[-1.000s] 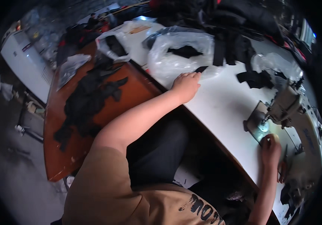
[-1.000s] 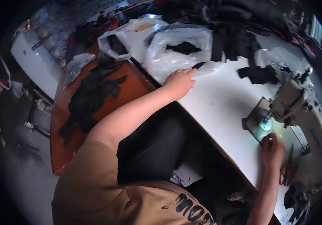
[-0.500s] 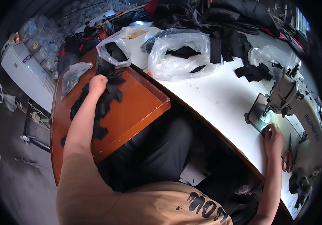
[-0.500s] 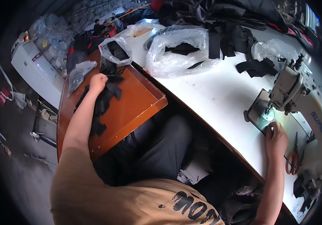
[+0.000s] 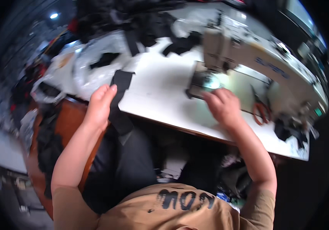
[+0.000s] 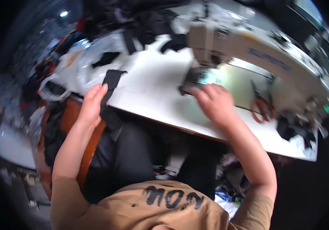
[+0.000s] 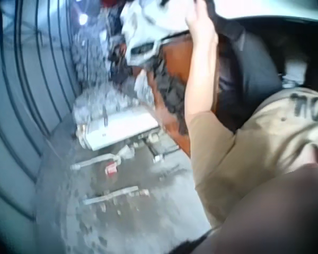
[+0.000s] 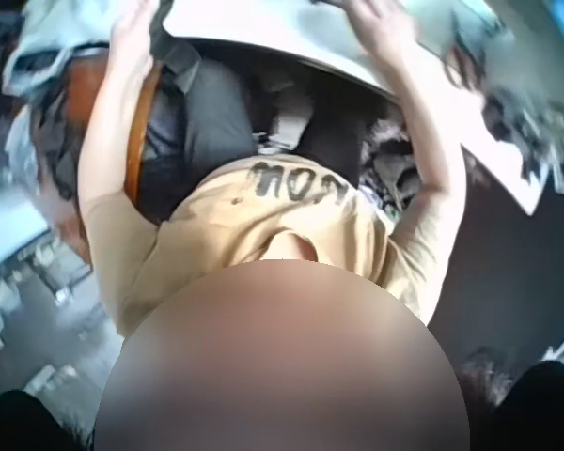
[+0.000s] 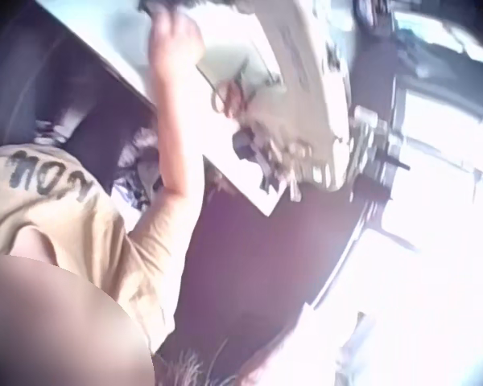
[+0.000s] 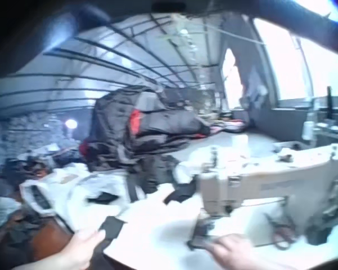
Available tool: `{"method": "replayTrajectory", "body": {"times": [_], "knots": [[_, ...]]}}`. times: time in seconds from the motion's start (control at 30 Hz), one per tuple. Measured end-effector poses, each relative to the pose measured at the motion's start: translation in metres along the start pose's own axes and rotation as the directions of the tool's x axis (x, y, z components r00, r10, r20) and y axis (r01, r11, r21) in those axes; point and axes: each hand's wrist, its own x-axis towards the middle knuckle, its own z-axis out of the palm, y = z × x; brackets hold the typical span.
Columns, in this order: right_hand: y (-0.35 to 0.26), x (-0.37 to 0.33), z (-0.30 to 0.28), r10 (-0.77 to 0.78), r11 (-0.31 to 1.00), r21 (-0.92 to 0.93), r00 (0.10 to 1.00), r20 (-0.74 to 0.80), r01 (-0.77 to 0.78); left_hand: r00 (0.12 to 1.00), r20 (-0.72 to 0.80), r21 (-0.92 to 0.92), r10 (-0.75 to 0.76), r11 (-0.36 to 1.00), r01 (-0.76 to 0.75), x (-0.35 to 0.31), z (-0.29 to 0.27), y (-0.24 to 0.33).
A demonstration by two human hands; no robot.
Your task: Sewing pieces of black fabric together using a sewing machine.
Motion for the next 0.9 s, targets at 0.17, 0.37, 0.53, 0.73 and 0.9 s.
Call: {"method": "replayTrajectory", "body": {"times": [0.17,0.37,0.53,0.73,0.9], "knots": [[-0.006,0.011,-0.032,-0.299,0.953,0.002,0.944,-0.140,0.302,0.941,0.312,-0.040,-0.133,0.987,0.153,-0.031,0.110,-0.024],[-0.003,-0.006,-0.023,0.181,0.850,0.483,0.977,0.111,-0.212,0.806,0.508,0.252,-0.303,0.947,0.198,-0.035,0.128,-0.046],[-0.011,0.005,-0.023,0.426,0.551,0.660,0.852,0.304,-0.511,0.820,0.570,0.723,-0.049,0.504,-0.472,-0.045,0.122,-0.011],[-0.011,0.002,-0.024,0.264,0.682,0.644,0.938,0.225,-0.347,0.841,0.504,0.413,0.195,0.801,-0.433,-0.022,0.145,-0.015],[-0.006,0.000,-0.021,0.181,0.651,0.682,0.941,0.285,-0.332,0.890,0.442,0.211,-0.112,0.977,0.018,-0.003,0.142,-0.021]]}}
